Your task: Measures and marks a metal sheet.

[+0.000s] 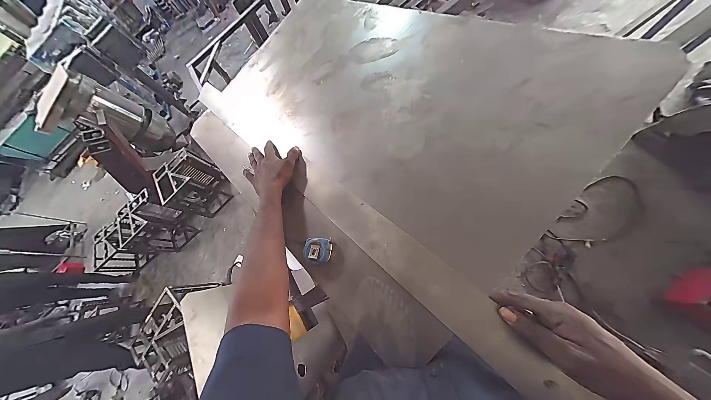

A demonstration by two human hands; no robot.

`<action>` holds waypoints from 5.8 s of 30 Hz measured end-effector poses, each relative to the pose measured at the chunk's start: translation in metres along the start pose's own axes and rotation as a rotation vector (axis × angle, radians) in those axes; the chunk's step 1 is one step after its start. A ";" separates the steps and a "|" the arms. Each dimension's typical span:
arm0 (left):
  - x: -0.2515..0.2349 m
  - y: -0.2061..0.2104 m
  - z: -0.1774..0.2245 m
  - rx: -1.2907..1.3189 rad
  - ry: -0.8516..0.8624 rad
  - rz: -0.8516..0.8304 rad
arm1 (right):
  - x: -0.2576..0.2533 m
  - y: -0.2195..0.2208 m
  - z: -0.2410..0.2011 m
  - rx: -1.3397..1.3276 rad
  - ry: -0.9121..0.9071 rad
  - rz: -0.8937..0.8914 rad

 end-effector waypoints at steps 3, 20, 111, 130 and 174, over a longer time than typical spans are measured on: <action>0.000 -0.001 0.001 -0.014 -0.004 -0.002 | 0.000 0.000 0.000 -0.004 0.010 -0.001; 0.001 -0.001 0.001 -0.007 0.000 -0.002 | 0.000 -0.001 -0.002 -0.012 0.035 -0.049; -0.019 -0.005 0.023 -0.320 0.275 -0.384 | -0.446 0.109 -0.209 1.083 -0.378 -0.388; -0.022 -0.035 -0.012 0.032 0.315 -0.255 | -0.184 -0.029 -0.131 0.626 -0.094 -0.014; 0.226 -0.027 0.047 -0.024 1.390 -0.164 | 0.105 0.020 -0.021 0.451 0.568 0.808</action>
Point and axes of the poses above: each hand's wrist, its own x-axis away from the middle knuckle, its own y-axis out of the palm, z = x × y, the point moved 8 cm from there along -x, towards the middle knuckle, and after that the axes turned 4 degrees about -y, right-handed, at the moved point
